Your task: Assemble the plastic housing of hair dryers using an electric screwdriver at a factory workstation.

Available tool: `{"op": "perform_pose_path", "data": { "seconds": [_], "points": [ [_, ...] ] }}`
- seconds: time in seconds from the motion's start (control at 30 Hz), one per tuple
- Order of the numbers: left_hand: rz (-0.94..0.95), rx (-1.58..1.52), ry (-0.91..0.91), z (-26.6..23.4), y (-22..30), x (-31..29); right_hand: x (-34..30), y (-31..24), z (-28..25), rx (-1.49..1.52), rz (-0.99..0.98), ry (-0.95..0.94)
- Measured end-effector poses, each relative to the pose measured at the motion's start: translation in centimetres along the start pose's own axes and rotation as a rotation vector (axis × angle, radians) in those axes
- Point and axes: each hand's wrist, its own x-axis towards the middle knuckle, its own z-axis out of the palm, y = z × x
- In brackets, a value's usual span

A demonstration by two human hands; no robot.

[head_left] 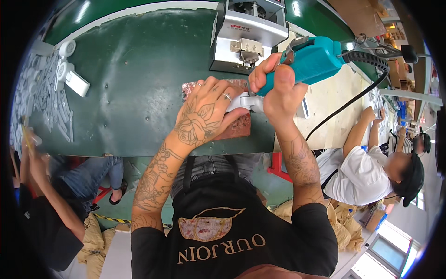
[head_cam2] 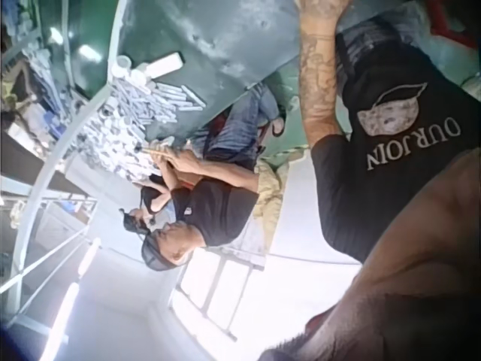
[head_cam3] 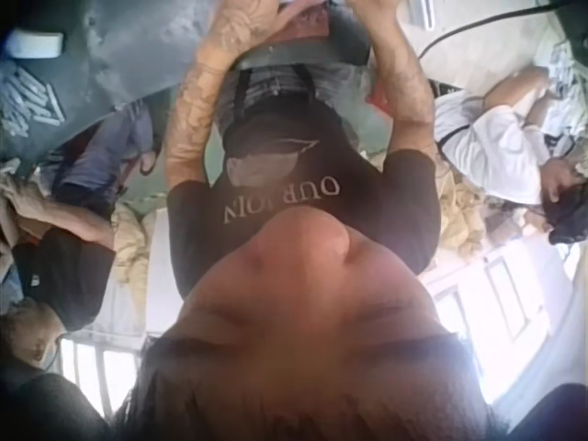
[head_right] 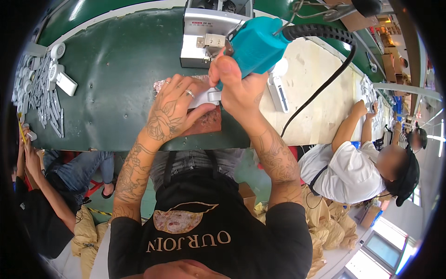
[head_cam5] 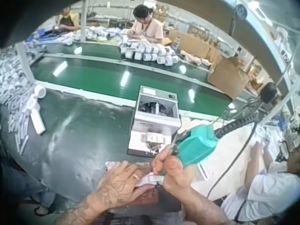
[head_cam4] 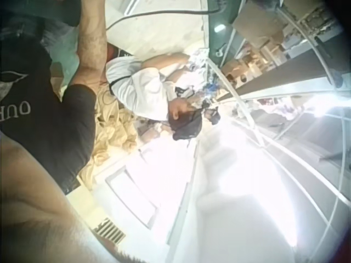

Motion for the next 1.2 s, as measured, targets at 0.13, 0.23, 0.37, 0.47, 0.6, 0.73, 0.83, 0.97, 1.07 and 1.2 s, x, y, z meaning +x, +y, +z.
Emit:
{"op": "perform_pose_path", "data": {
  "seconds": [0.13,0.23,0.37,0.47,0.6,0.73,0.83,0.97,1.07,1.2],
  "points": [
    [-0.012,-0.042,0.001,-0.2,0.1,-0.1,-0.1,0.0,0.2,-0.041,-0.023,-0.016],
    [-0.013,-0.016,-0.019,-0.1,-0.1,-0.4,0.5,-0.5,0.3,-0.024,0.033,-0.021],
    [0.036,-0.013,0.057,-0.1,0.0,-0.2,2.5,-0.9,0.4,-0.032,-0.166,0.079],
    [0.002,-0.055,0.033,-0.4,-0.2,-0.5,4.9,-0.2,1.4,-0.099,-0.276,0.08],
    [-0.026,-0.059,-0.019,-0.5,-0.1,-0.3,5.3,1.3,1.2,-0.091,-0.296,0.048],
    [0.007,-0.053,0.04,-0.3,0.0,-0.4,5.1,1.1,1.1,-0.066,-0.225,0.018],
    [0.01,-0.039,0.065,-0.1,-0.3,-0.5,3.3,-0.6,1.6,-0.019,-0.098,0.065],
    [-0.011,-0.047,0.029,-0.2,0.0,-0.3,-0.1,-3.0,0.4,-0.015,-0.053,0.102],
    [-0.033,-0.07,-0.018,-0.4,0.0,-0.3,-1.6,-2.9,-0.2,-0.038,-0.001,0.067],
    [-0.043,-0.07,-0.026,-0.5,0.2,-0.4,-2.1,-2.7,-0.3,-0.05,-0.022,0.029]
  ]
}}
